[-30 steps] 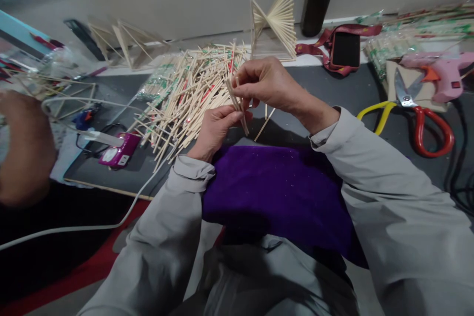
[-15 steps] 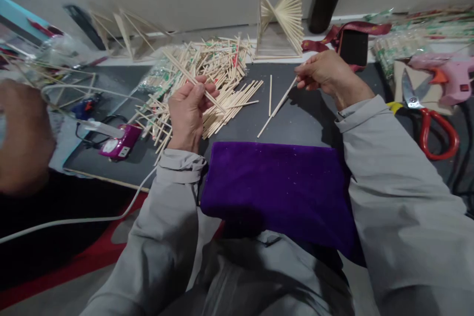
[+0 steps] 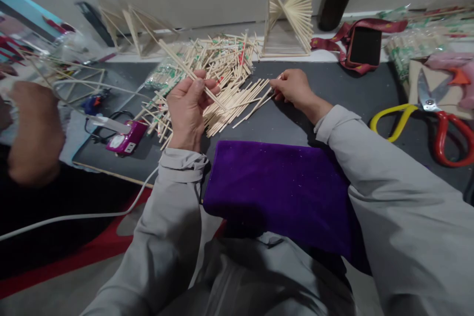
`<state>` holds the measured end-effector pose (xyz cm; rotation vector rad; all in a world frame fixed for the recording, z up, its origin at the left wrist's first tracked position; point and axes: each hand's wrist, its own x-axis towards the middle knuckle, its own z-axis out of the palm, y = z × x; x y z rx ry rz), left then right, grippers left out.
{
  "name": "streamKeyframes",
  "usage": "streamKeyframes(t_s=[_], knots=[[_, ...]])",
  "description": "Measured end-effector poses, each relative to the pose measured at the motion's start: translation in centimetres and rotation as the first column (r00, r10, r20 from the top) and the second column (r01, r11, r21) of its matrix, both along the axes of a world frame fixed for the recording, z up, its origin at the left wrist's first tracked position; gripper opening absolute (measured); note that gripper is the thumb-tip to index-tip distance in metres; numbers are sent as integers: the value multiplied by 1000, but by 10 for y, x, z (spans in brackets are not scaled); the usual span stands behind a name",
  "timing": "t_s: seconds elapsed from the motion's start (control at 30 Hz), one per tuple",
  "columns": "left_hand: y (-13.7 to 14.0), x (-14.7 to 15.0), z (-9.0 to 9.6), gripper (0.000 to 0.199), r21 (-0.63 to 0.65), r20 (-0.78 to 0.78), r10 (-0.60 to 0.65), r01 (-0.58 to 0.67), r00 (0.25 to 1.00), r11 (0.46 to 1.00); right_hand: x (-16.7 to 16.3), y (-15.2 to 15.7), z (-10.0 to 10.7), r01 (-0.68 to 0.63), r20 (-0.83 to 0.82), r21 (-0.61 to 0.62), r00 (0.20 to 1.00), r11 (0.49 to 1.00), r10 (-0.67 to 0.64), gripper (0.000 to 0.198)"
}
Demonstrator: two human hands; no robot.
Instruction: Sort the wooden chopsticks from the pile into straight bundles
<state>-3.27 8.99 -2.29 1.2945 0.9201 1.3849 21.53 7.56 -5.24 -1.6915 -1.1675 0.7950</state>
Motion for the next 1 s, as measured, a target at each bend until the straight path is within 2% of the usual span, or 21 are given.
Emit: streamKeyframes(t_s=[0.07, 0.13, 0.2, 0.3, 0.4, 0.47, 0.53, 0.63, 0.77, 0.87, 1.0], knots=[[1, -1, 0, 25, 8, 1, -2, 2, 1000, 1000, 4, 4, -2, -13, 254, 3, 967, 1000, 12, 23], [1, -2, 0, 23, 11, 0, -8, 8, 1000, 1000, 13, 5, 0, -43, 473, -39, 879, 998, 56, 28], [1, -3, 0, 21, 12, 2, -13, 13, 1000, 1000, 23, 3, 7, -50, 614, -49, 786, 998, 69, 32], [2, -4, 0, 23, 29, 16, -14, 13, 1000, 1000, 28, -5, 19, -137, 745, -63, 652, 989, 137, 23], [1, -4, 0, 28, 47, 12, -3, 3, 1000, 999, 17, -12, 25, -298, 798, -252, 475, 921, 372, 19], [0, -4, 0, 33, 55, 2, -7, 7, 1000, 998, 5, -12, 24, -327, 815, -308, 393, 893, 425, 22], [-1, -3, 0, 37, 66, -7, -10, 10, 1000, 998, -8, -10, 20, -310, 847, -267, 377, 913, 376, 25], [0, -4, 0, 40, 69, -19, 4, -2, 1000, 998, -24, -5, 16, -284, 863, -189, 408, 940, 297, 25], [3, -6, 0, 43, 64, -7, 32, -32, 999, 997, -35, -1, 18, -287, 850, -149, 452, 946, 270, 25], [3, -7, 0, 44, 64, -8, 33, -32, 999, 997, -38, -1, 20, -335, 864, -100, 438, 937, 249, 29], [-1, -5, 3, 32, 69, 24, 16, -18, 1000, 997, -39, 0, 16, -463, 891, -80, 363, 883, 271, 38]])
